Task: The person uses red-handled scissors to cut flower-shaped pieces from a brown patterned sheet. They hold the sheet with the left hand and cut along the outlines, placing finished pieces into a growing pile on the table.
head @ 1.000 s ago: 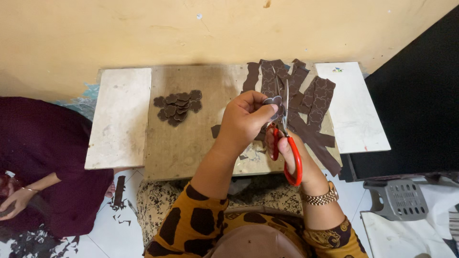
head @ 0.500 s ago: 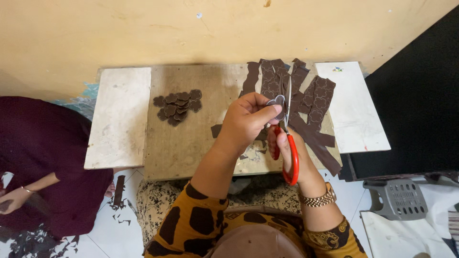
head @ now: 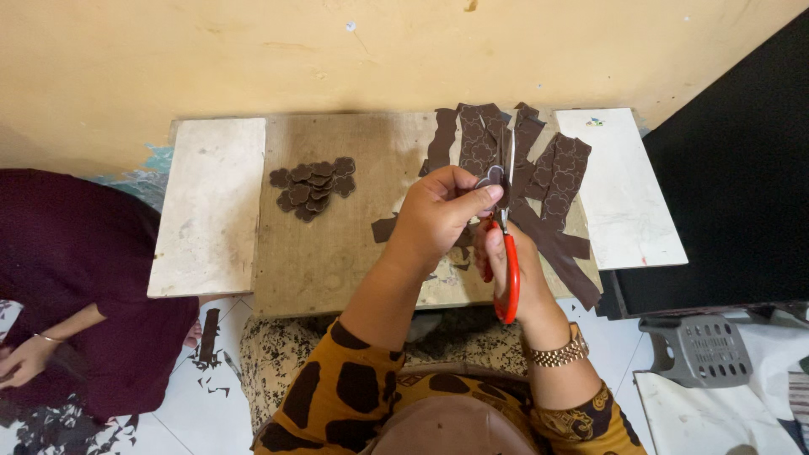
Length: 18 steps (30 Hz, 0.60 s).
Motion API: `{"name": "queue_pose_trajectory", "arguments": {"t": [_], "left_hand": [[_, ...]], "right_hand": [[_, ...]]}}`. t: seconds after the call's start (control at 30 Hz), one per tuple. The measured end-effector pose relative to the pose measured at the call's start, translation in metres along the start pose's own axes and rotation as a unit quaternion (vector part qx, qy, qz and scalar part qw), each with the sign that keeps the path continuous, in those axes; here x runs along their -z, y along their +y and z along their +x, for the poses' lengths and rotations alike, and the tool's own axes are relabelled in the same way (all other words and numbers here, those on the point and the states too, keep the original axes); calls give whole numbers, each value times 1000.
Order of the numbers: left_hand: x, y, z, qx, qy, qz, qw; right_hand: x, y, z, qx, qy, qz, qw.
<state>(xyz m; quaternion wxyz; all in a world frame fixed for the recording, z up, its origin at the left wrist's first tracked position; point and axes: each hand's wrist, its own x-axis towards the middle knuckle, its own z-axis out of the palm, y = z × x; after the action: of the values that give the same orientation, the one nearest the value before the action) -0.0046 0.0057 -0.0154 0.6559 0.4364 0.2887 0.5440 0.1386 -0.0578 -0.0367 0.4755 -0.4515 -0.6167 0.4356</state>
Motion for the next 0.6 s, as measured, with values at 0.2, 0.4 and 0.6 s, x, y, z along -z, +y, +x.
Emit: {"name": "queue_pose_trajectory", "arguments": {"t": [0.2, 0.4, 0.6], "left_hand": [[9, 8, 1, -4, 19, 6, 1000], [10, 5, 2, -8, 32, -11, 999], [15, 8, 3, 9, 52, 12, 999]], "right_hand": [[8, -1, -1, -19, -25, 4, 1000], [6, -2, 0, -50, -24, 29, 998], [9, 0, -1, -59, -29, 11, 998]]}}
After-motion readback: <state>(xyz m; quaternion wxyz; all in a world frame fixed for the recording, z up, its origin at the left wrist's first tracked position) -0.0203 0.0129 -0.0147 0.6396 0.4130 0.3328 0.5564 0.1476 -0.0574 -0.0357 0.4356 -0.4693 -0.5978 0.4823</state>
